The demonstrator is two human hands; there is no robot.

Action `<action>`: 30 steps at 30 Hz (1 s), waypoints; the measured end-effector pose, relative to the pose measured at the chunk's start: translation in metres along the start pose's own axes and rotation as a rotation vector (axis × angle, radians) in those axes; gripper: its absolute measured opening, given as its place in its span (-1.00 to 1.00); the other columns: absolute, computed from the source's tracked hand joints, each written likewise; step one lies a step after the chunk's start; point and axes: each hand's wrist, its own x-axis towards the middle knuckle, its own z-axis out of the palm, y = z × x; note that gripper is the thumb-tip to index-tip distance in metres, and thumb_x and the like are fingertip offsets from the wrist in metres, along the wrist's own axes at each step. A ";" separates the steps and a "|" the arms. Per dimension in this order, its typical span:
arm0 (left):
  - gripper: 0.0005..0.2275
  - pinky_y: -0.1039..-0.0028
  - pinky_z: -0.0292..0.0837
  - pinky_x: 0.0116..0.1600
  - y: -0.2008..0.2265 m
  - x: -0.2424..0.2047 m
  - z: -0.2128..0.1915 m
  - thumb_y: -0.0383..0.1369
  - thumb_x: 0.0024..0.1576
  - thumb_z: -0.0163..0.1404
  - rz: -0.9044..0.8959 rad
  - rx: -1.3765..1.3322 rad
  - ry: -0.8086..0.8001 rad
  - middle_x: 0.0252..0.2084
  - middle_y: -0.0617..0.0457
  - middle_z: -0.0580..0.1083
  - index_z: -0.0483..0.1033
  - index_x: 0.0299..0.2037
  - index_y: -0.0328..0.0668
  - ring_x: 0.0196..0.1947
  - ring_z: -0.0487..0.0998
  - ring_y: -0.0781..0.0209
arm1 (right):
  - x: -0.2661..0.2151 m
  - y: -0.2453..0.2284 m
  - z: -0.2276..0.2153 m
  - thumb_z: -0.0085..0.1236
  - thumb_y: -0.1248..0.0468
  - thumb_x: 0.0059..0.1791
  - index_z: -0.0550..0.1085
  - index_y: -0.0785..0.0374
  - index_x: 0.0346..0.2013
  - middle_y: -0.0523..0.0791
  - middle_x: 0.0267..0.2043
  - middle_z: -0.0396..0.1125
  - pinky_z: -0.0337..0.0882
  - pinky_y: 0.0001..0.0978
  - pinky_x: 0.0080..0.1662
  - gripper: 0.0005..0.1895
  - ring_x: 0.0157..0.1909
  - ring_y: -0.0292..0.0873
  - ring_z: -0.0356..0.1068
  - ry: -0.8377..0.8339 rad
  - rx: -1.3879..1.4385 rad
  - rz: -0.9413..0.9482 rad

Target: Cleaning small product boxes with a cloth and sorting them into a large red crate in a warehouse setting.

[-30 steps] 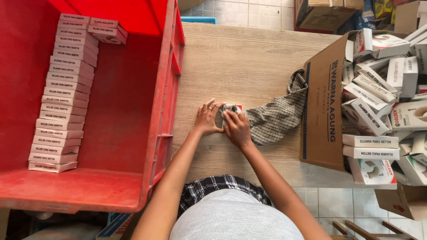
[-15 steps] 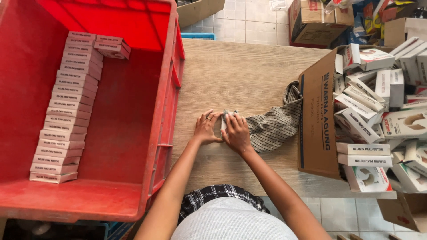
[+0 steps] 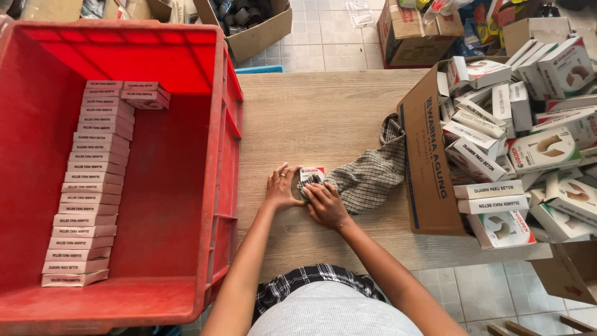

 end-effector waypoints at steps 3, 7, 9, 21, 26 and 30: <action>-0.02 0.09 -0.09 0.31 -0.001 -0.001 0.003 -0.03 -0.51 0.26 -0.016 -0.038 -0.014 0.22 0.22 0.20 0.05 0.25 0.28 0.34 -0.04 0.14 | 0.015 0.011 -0.014 -0.11 -0.04 -0.17 0.23 0.31 0.15 0.02 0.22 0.11 -0.10 -0.04 0.26 -0.30 0.26 -0.06 0.09 -0.086 -0.076 0.123; 0.01 0.06 -0.10 0.32 0.006 -0.006 0.000 -0.02 -0.52 0.26 0.000 -0.019 0.001 0.23 0.11 0.20 0.04 0.27 0.17 0.35 -0.04 0.08 | 0.013 -0.005 -0.027 -0.16 -0.11 -0.08 0.23 0.38 0.14 0.09 0.23 0.08 -0.15 -0.01 0.27 -0.31 0.27 0.00 0.08 -0.088 -0.047 0.124; -0.01 0.12 -0.17 0.35 0.006 -0.010 0.003 -0.03 -0.47 0.27 -0.010 -0.002 -0.001 0.22 0.12 0.18 0.01 0.27 0.16 0.35 -0.05 0.11 | 0.002 -0.011 -0.036 -0.15 -0.07 -0.13 0.22 0.38 0.12 0.06 0.21 0.10 -0.08 -0.03 0.27 -0.31 0.27 -0.03 0.10 -0.179 0.085 -0.023; -0.01 0.14 -0.27 0.38 0.008 -0.012 0.011 -0.04 -0.46 0.24 -0.003 0.019 0.042 0.21 0.09 0.18 0.00 0.27 0.13 0.34 -0.03 0.10 | 0.006 -0.012 -0.022 -0.17 -0.10 -0.09 0.26 0.26 0.10 -0.07 0.15 0.13 -0.10 -0.13 0.22 -0.38 0.23 -0.17 0.12 -0.198 -0.034 0.032; -0.01 0.16 -0.32 0.39 0.015 -0.013 0.001 -0.05 -0.45 0.25 -0.020 0.014 0.021 0.22 0.11 0.16 -0.03 0.27 0.17 0.35 -0.07 0.11 | 0.006 0.002 -0.021 -0.23 -0.04 -0.06 0.25 0.25 0.10 -0.08 0.14 0.12 -0.18 -0.14 0.19 -0.43 0.21 -0.21 0.11 -0.191 -0.103 0.218; -0.01 0.17 -0.34 0.39 0.018 -0.016 0.000 -0.06 -0.46 0.26 -0.027 0.009 0.015 0.23 0.09 0.14 -0.03 0.27 0.15 0.36 -0.08 0.09 | -0.003 -0.005 -0.025 -0.19 -0.06 -0.07 0.30 0.25 0.05 -0.08 0.10 0.17 -0.16 -0.13 0.18 -0.45 0.20 -0.19 0.14 -0.207 -0.060 0.129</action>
